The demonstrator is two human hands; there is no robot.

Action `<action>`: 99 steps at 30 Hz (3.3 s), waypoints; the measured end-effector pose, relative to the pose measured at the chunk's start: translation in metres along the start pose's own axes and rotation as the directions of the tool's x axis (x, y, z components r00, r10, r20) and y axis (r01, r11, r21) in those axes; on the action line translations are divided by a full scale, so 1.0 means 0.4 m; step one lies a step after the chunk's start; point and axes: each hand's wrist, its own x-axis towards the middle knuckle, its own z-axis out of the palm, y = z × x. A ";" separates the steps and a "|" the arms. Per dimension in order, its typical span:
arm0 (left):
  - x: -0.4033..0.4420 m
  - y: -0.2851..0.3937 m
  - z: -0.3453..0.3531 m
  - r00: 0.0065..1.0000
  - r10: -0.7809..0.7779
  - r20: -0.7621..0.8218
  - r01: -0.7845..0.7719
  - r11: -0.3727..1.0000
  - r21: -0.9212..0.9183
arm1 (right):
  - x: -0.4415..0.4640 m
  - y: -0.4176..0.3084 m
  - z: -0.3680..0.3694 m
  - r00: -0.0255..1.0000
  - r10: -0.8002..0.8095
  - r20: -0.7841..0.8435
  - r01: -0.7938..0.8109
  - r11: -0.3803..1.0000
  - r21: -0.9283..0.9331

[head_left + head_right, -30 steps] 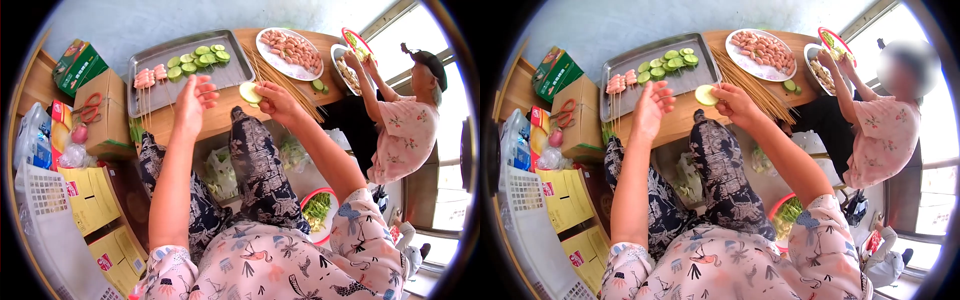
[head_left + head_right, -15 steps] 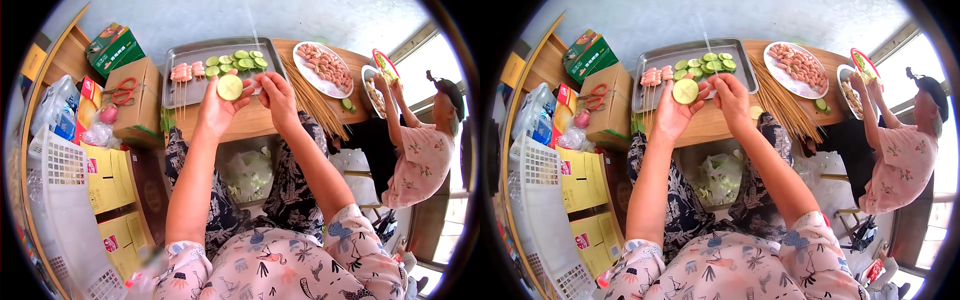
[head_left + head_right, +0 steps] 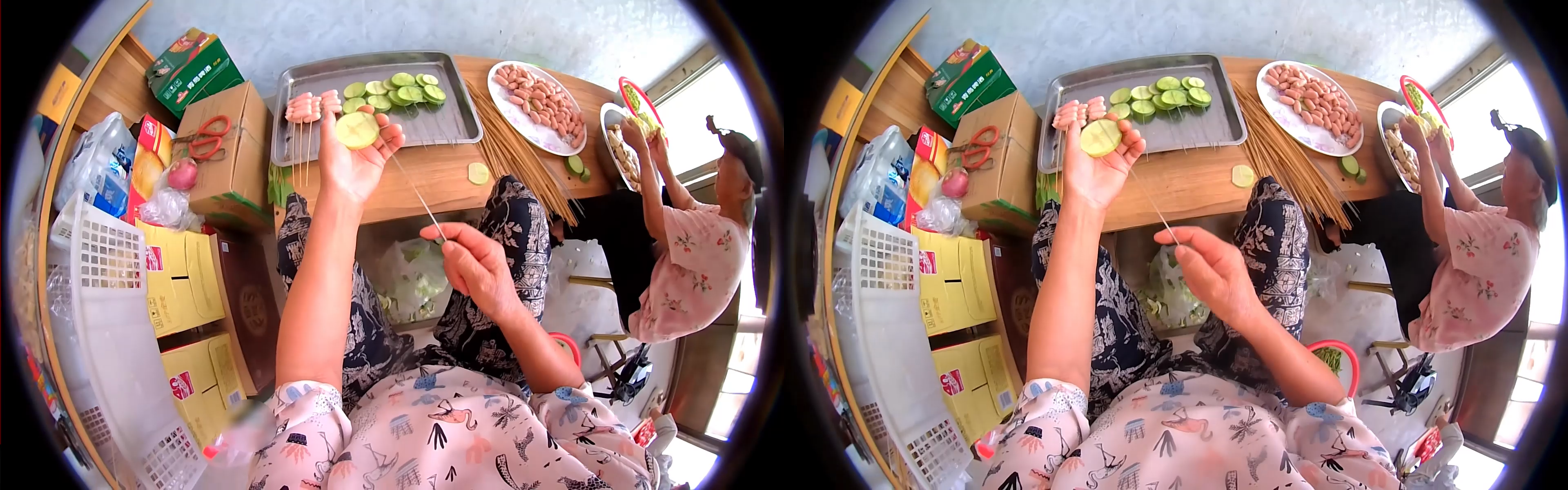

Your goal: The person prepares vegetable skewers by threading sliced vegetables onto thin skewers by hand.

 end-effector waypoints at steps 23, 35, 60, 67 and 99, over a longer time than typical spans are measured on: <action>-0.031 0.025 -0.025 1.000 -0.009 0.007 0.009 1.000 0.028 | -0.060 0.051 0.020 0.999 0.047 -0.005 -0.047 0.998 -0.032; -0.023 0.026 -0.039 0.999 -0.039 0.028 0.039 0.999 -0.029 | -0.058 0.046 0.018 0.997 0.075 -0.005 -0.075 0.996 -0.051; -0.038 0.022 -0.025 0.999 -0.029 0.026 0.027 0.997 0.079 | -0.063 0.068 0.032 0.997 0.083 -0.007 -0.083 0.995 -0.050; -0.041 0.018 -0.030 0.999 -0.036 0.016 0.036 0.999 0.023 | -0.065 0.086 0.053 0.997 0.026 -0.070 -0.030 0.998 -0.058; -0.051 0.011 -0.021 0.999 0.008 0.042 -0.011 0.997 0.080 | -0.038 0.046 0.091 0.995 0.084 -0.056 -0.072 0.979 0.190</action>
